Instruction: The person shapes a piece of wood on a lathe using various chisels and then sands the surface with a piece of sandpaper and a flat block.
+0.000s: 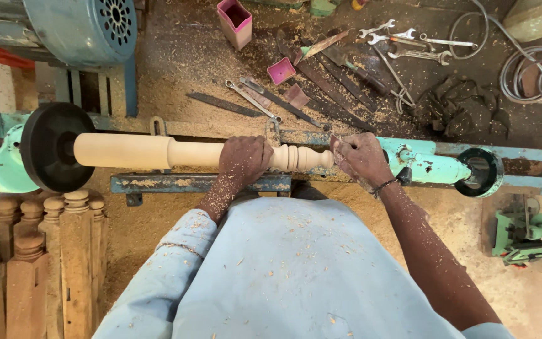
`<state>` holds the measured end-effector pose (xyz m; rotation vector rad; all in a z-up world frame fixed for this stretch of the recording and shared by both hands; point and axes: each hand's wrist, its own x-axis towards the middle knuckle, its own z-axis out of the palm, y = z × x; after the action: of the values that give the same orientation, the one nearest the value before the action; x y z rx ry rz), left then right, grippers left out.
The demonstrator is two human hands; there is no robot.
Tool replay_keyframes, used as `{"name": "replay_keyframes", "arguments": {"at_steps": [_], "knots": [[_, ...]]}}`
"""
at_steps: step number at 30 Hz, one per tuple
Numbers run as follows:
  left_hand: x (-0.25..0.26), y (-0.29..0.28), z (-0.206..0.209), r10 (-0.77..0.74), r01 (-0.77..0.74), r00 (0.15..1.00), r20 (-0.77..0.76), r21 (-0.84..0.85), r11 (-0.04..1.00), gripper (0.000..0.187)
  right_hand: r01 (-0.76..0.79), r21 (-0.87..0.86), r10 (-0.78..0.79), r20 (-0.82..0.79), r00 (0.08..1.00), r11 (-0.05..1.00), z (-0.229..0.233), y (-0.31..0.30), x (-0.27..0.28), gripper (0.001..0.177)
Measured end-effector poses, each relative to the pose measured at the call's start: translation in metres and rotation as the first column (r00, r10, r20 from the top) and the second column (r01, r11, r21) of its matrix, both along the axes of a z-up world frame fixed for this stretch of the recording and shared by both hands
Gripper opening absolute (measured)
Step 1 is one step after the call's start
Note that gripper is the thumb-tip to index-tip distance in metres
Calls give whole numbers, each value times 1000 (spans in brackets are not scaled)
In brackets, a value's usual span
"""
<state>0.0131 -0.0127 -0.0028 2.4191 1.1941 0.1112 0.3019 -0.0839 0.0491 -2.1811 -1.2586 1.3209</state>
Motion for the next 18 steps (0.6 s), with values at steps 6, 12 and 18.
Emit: {"name": "replay_keyframes", "arguments": {"at_steps": [6, 12, 18], "knots": [[-2, -1, -2, -3, 2, 1000, 28, 20, 1000, 35, -174, 53, 163, 171, 972, 983, -16, 2, 9, 37], [-3, 4, -2, 24, -24, 999, -24, -28, 999, 36, 212, 164, -218, 20, 976, 964, -3, -4, 18, 29], [-6, 3, 2, 6, -7, 999, -35, -8, 1000, 34, 290, 93, -288, -36, 957, 953, 25, -22, 4, 26]]}}
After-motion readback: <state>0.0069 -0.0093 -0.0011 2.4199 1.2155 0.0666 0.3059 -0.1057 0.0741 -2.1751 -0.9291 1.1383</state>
